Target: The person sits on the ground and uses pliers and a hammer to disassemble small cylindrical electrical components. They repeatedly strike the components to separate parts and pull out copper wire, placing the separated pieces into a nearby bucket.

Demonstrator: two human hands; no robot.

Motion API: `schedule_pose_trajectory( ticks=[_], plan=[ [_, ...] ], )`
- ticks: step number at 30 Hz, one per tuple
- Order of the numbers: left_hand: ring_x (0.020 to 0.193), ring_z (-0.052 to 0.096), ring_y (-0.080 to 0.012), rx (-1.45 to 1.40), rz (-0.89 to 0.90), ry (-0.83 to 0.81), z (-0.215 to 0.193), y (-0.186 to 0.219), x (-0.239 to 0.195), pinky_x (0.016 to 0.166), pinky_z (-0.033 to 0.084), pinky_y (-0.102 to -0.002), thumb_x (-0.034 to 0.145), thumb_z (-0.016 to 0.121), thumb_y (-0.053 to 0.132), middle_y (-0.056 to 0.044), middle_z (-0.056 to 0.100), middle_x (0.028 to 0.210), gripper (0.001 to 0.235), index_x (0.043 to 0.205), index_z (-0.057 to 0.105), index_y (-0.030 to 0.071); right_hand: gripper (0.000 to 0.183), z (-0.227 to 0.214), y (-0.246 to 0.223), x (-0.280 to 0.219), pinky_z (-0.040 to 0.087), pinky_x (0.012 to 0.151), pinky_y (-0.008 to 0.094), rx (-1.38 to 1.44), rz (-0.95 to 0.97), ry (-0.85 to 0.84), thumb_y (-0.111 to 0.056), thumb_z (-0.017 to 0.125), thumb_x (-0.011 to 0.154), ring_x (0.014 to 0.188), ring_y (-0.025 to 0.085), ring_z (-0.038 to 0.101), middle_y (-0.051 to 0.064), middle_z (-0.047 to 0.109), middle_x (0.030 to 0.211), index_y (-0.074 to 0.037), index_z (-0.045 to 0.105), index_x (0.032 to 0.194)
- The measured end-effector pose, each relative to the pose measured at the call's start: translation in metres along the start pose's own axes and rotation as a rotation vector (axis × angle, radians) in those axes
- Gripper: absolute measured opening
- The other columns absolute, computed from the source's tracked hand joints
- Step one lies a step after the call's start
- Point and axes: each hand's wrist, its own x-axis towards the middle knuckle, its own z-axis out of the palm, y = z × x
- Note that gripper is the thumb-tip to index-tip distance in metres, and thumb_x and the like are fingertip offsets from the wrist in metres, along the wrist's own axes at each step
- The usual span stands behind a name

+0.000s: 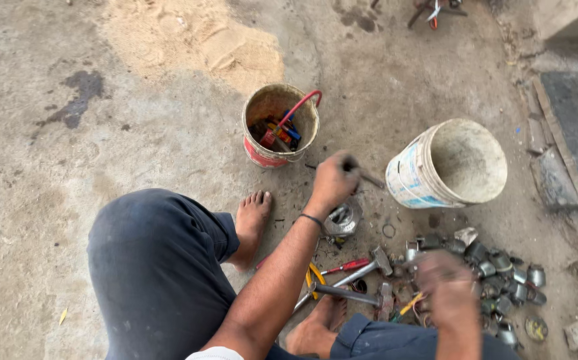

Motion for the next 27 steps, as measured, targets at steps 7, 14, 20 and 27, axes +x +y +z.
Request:
schedule_pose_trajectory(
  ticks=[7, 14, 20, 27],
  plan=[
    [0.072, 0.07, -0.015, -0.405, -0.022, -0.072, -0.002, 0.002, 0.01, 0.063, 0.062, -0.03, 0.089, 0.075, 0.011, -0.005, 0.069, 0.083, 0.011, 0.089, 0.066, 0.006, 0.052, 0.023, -0.005, 0.014, 0.055, 0.094, 0.042, -0.93, 0.228, -0.108, -0.043, 0.07, 0.092, 0.1, 0.033, 0.072, 0.022, 0.073, 0.11, -0.014, 0.07, 0.134],
    [0.08, 0.07, -0.0241, -0.016, 0.155, -0.183, 0.058, 0.032, -0.043, 0.075, 0.057, -0.041, 0.097, 0.071, 0.022, -0.007, 0.07, 0.087, 0.016, 0.102, 0.069, 0.006, 0.063, 0.055, -0.011, 0.013, 0.047, 0.098, 0.042, -0.298, -0.03, -0.067, -0.023, 0.074, 0.084, 0.119, 0.028, 0.062, 0.018, 0.064, 0.133, -0.004, 0.054, 0.141],
    [0.082, 0.065, -0.0164, -0.373, 0.215, -0.489, 0.075, 0.026, -0.05, 0.077, 0.058, -0.038, 0.101, 0.068, 0.024, -0.002, 0.068, 0.088, 0.018, 0.103, 0.067, 0.006, 0.021, 0.03, 0.012, 0.009, 0.036, 0.042, 0.029, 0.369, 0.35, -0.095, -0.009, 0.065, 0.094, 0.05, 0.014, 0.05, 0.012, 0.06, 0.07, 0.007, 0.07, 0.105],
    [0.078, 0.059, -0.0098, -0.427, 0.181, -0.781, 0.062, 0.002, -0.021, 0.072, 0.053, -0.029, 0.101, 0.072, 0.022, -0.002, 0.066, 0.086, 0.016, 0.103, 0.071, 0.006, 0.022, 0.02, -0.012, 0.008, 0.03, 0.039, 0.029, 0.347, 0.371, 0.206, -0.015, 0.055, 0.103, 0.044, 0.011, 0.039, 0.007, 0.06, 0.066, 0.003, 0.065, 0.095]
  ],
)
